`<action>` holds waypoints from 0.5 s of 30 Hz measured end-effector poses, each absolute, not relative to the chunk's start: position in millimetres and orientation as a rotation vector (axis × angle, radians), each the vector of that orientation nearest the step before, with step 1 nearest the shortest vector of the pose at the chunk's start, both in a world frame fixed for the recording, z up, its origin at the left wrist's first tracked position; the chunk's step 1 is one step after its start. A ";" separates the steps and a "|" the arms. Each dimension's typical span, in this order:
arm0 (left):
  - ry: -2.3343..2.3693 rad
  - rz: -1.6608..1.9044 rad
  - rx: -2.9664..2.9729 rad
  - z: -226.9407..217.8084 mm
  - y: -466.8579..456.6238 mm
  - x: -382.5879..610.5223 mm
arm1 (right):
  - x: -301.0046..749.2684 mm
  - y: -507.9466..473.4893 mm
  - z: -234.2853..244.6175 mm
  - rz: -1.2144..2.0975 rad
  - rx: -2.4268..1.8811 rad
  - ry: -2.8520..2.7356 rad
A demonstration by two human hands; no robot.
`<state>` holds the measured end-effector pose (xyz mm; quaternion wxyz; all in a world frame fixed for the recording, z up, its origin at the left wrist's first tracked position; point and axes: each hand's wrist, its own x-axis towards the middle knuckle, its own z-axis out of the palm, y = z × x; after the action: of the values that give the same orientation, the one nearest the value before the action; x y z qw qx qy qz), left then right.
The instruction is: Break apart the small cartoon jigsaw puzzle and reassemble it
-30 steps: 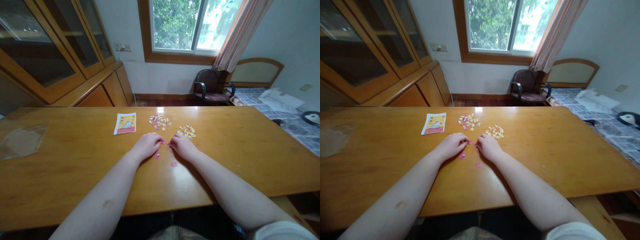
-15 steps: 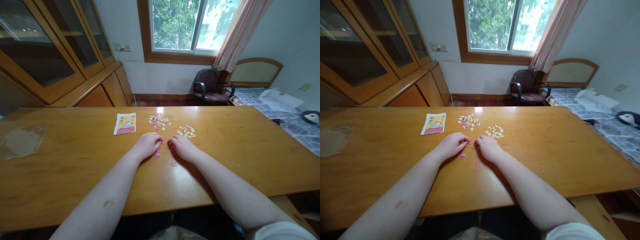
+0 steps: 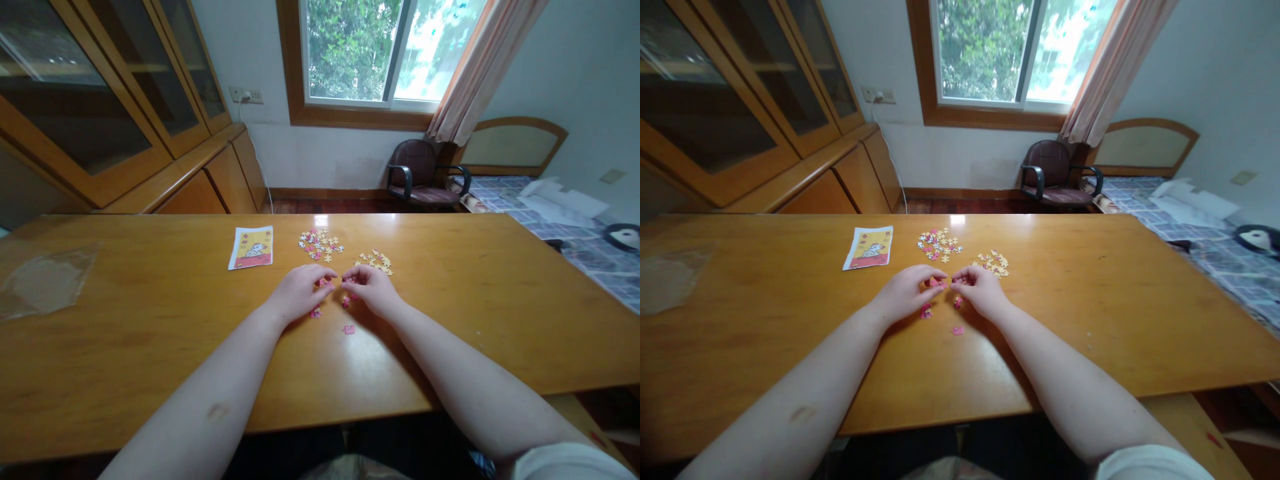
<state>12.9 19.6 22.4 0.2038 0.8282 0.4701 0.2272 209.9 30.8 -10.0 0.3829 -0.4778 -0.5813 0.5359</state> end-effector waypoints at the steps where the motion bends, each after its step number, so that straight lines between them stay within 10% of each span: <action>1: 1.311 0.652 2.263 21.9 19.1 14.4 | 208.4 29.6 -9.9 1.399 -1.190 -1.446; 15: 1.378 0.431 1.852 14.0 31.9 -6.5 | 211.0 7.1 10.1 0.617 -1.021 -2.474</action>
<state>-6.5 31.9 14.0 0.3862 0.7274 0.5414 0.1693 211.0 7.1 10.1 0.1965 -0.3645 -0.8832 0.2202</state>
